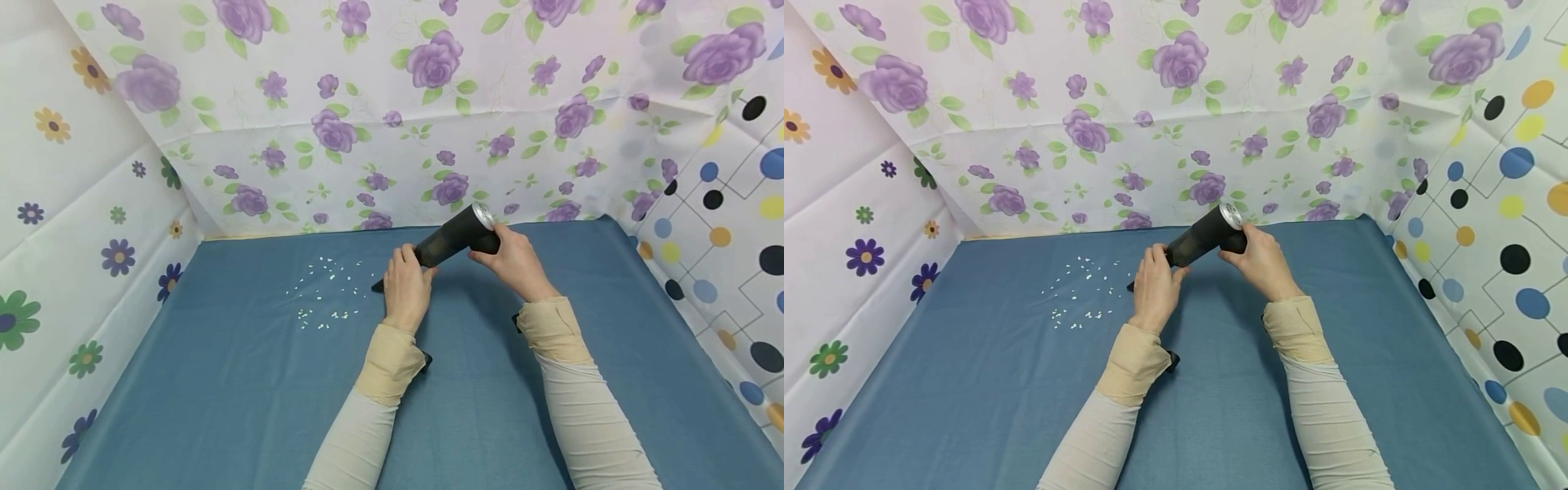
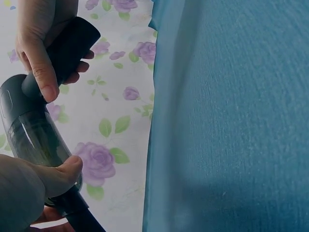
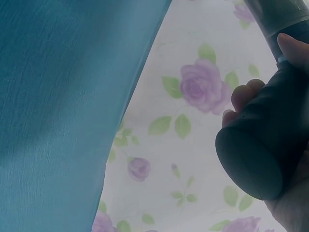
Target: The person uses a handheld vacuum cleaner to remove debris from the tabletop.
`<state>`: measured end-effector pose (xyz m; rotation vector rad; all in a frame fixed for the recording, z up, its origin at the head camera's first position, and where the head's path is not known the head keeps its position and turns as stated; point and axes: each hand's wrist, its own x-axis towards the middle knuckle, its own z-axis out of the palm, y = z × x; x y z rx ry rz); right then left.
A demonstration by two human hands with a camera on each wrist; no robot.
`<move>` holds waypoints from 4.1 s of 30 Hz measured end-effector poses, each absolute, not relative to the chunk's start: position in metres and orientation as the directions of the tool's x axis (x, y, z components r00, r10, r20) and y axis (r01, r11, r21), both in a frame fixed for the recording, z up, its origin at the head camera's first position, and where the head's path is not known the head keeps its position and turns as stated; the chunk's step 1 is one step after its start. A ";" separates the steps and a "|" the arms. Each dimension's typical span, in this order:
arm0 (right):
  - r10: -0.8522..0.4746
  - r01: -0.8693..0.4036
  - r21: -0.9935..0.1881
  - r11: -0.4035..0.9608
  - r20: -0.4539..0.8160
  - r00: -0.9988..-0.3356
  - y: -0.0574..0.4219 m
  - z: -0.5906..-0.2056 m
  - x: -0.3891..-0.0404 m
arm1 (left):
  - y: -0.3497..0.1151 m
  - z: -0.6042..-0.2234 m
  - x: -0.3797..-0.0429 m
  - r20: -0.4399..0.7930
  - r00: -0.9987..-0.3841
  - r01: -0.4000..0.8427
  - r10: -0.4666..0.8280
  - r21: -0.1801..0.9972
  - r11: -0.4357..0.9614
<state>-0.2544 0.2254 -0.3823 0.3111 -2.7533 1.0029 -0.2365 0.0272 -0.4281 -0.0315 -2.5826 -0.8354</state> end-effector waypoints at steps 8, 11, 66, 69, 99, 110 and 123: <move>-0.123 -0.302 -0.603 0.738 0.320 -0.939 0.218 -0.384 -0.252 | 0.021 -0.430 -0.242 0.376 -0.921 0.164 -0.107 0.620 0.767; -0.123 -0.317 -0.591 0.741 0.345 -0.931 0.214 -0.383 -0.251 | 0.020 -0.432 -0.246 0.376 -0.921 0.175 -0.106 0.640 0.748; -0.137 -0.239 -0.644 0.727 0.205 -0.969 0.210 -0.392 -0.255 | 0.013 -0.410 -0.230 0.275 -0.956 0.065 -0.105 0.544 0.836; -0.140 -0.240 -0.650 0.721 0.203 -0.969 0.207 -0.393 -0.255 | 0.011 -0.409 -0.231 0.254 -0.961 0.046 -0.111 0.541 0.840; -0.127 -0.286 -0.647 0.706 0.282 -0.951 0.196 -0.398 -0.255 | 0.002 -0.412 -0.239 0.230 -0.964 0.039 -0.131 0.615 0.787; -0.088 -0.292 -0.632 0.717 0.334 -0.939 0.183 -0.402 -0.252 | -0.005 -0.415 -0.244 0.277 -0.950 0.066 -0.144 0.629 0.774; -0.072 -0.315 -0.628 0.711 0.381 -0.922 0.176 -0.410 -0.251 | -0.009 -0.420 -0.248 0.261 -0.951 0.051 -0.163 0.656 0.753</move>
